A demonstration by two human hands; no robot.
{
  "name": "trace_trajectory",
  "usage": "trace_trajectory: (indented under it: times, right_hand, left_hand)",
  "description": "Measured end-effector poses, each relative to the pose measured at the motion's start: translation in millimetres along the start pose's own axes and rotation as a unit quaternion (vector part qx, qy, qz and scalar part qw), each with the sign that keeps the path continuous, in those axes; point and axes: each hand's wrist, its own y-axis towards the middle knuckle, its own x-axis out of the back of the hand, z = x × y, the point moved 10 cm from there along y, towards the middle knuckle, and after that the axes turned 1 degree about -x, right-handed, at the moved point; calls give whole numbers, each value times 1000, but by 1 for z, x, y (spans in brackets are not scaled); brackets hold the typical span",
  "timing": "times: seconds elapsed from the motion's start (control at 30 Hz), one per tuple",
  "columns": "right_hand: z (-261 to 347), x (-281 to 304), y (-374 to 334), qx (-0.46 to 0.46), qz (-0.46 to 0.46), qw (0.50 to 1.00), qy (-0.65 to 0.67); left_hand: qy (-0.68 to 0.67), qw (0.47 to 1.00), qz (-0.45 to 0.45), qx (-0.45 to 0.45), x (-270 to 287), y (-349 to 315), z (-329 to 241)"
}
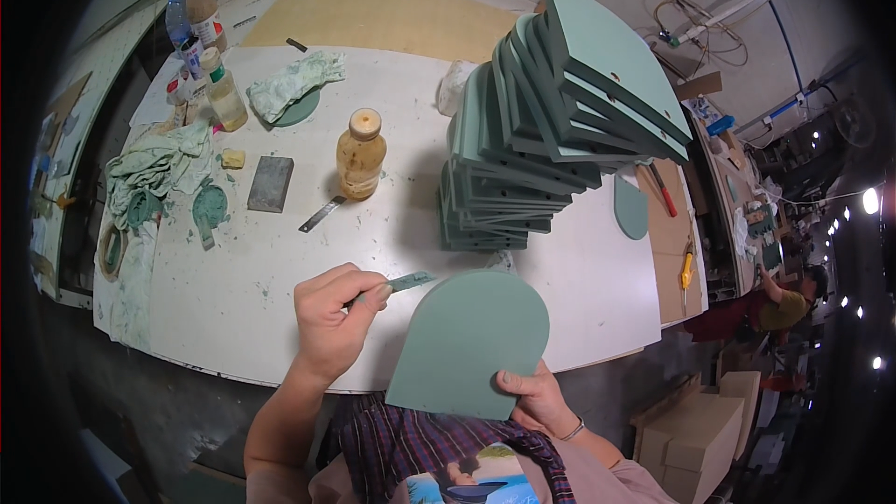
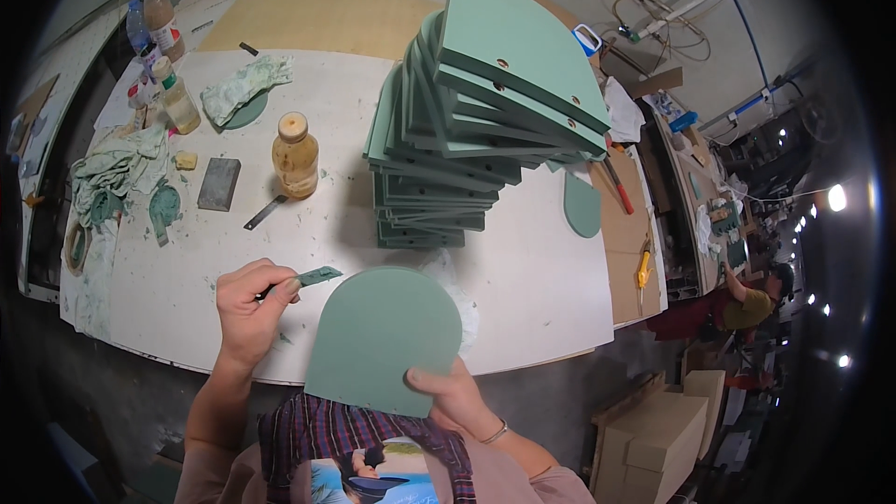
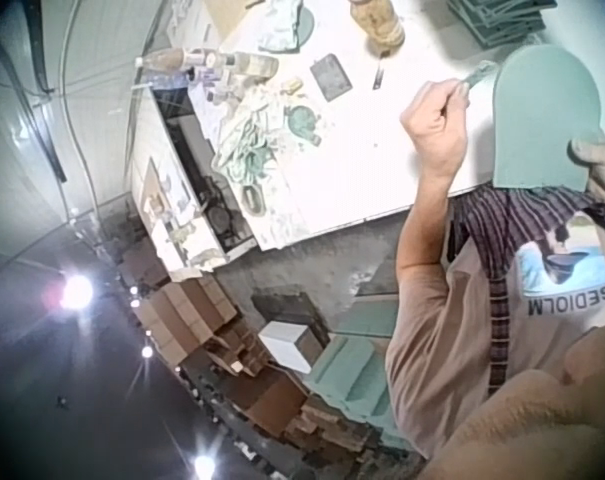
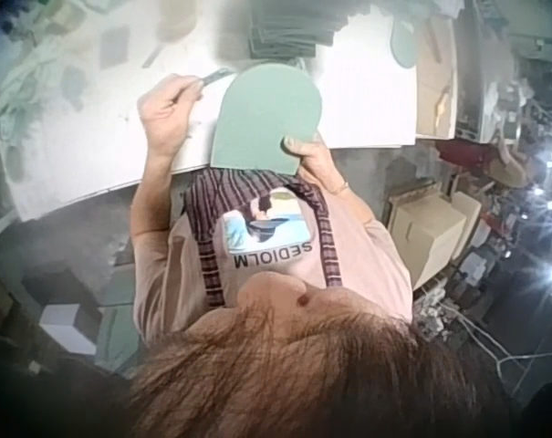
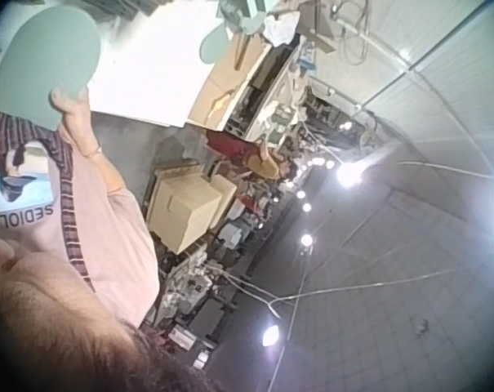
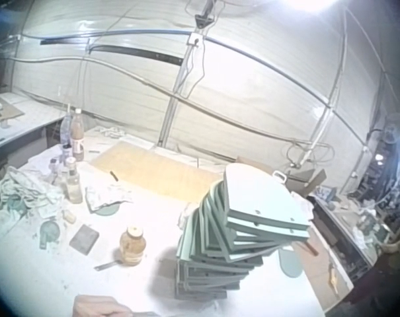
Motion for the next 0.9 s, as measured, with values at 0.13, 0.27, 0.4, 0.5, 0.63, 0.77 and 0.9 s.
trace_trajectory:
  times: [0.13, 0.27, 0.4, 0.5, 0.63, 0.77, 0.9]
  right_hand:
    - [-2, 2, 0, -1, -3, 1000, 5]
    - [-4, -4, -1, -12, 1, 1000, 15]
    - [-11, -2, -2, -29, 2, 999, 19]
    - [-11, -5, -2, -36, 1, 999, 18]
    - [-12, -6, -2, -40, -4, 999, 14]
    - [-16, -5, 1, -56, 14, 998, 21]
    - [-19, -7, 1, -70, 26, 997, 23]
  left_hand:
    - [20, 999, 16, -32, 3, -3, -9]
    - [44, 997, 16, -69, 2, -2, -13]
    - [65, 994, -6, -88, 9, -2, -22]
    - [66, 993, 14, -93, 9, -4, -23]
    - [70, 993, 9, -98, 10, -4, -20]
    - [35, 997, 10, -69, 13, -5, -19]
    - [50, 997, 28, -59, 10, -5, -14]
